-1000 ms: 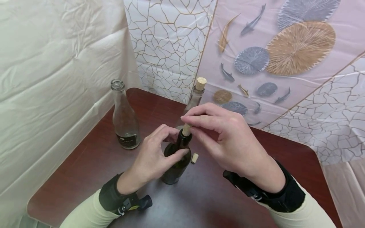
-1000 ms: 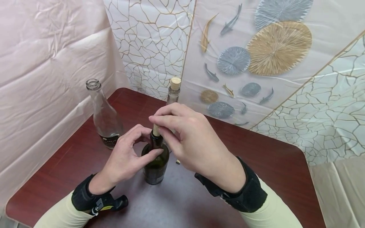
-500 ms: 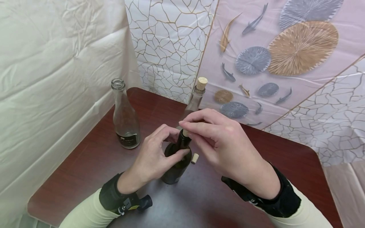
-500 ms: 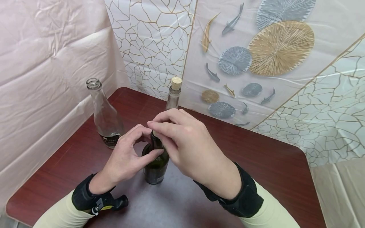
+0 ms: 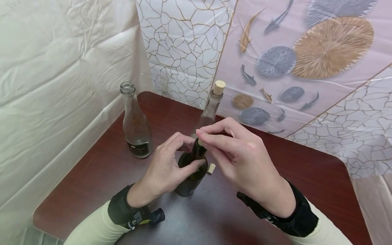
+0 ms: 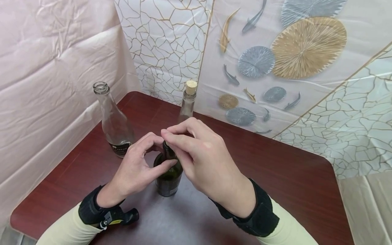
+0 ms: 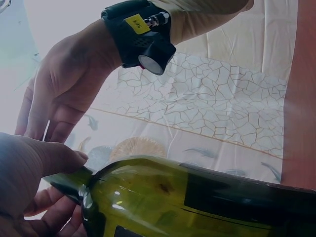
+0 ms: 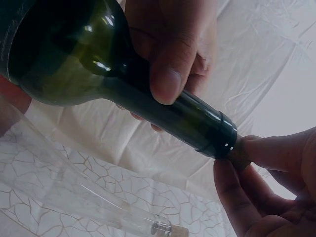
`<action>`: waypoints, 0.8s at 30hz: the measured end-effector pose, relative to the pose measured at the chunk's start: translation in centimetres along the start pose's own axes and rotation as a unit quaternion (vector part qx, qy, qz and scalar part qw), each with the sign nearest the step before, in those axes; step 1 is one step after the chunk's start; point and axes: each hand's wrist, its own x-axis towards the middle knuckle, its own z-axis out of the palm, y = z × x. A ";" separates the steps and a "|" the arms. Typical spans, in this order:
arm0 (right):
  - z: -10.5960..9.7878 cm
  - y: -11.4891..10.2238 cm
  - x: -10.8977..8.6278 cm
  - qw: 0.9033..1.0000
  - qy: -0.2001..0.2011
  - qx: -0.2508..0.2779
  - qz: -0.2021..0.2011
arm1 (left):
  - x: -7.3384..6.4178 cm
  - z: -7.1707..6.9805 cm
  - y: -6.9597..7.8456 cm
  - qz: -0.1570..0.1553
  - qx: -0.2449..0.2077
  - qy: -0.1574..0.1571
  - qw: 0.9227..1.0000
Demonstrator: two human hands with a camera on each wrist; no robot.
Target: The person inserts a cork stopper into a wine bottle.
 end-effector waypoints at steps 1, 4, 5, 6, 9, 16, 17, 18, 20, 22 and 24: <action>0.0 0.0 0.0 1.000 0.004 0.000 -0.001 | 0.0 0.0 0.0 0.000 -0.001 0.000 1.000; 0.0 0.0 0.0 1.000 0.010 0.003 -0.003 | 0.0 0.0 0.1 0.001 0.000 -0.001 1.000; 0.0 0.0 0.0 1.000 0.010 0.004 -0.004 | 0.0 0.0 0.1 0.002 0.001 -0.001 1.000; 0.0 0.0 0.0 1.000 0.009 0.005 -0.005 | 0.0 0.0 0.1 0.003 0.001 -0.001 1.000; 0.0 0.0 0.0 1.000 0.008 0.008 -0.007 | 0.1 0.0 0.1 0.005 0.003 0.000 1.000; -0.3 0.2 0.2 1.000 -0.012 0.000 -0.012 | 0.1 0.0 0.1 0.001 0.000 -0.004 1.000; -0.5 0.2 0.3 1.000 -0.020 -0.002 -0.014 | 0.1 0.0 0.2 0.001 -0.001 -0.004 1.000; -0.7 0.2 0.4 0.999 -0.030 -0.002 -0.014 | 0.1 0.0 0.2 0.001 -0.002 -0.004 1.000; -1.2 0.2 0.8 0.999 -0.052 0.002 -0.012 | 0.1 0.0 0.2 0.001 -0.003 -0.005 1.000; -1.9 0.2 1.5 0.997 -0.076 0.002 -0.009 | 0.0 0.0 0.2 0.001 -0.006 -0.005 1.000; -2.6 0.2 2.4 0.995 -0.104 -0.002 -0.004 | 0.0 0.0 0.2 0.002 -0.009 -0.004 1.000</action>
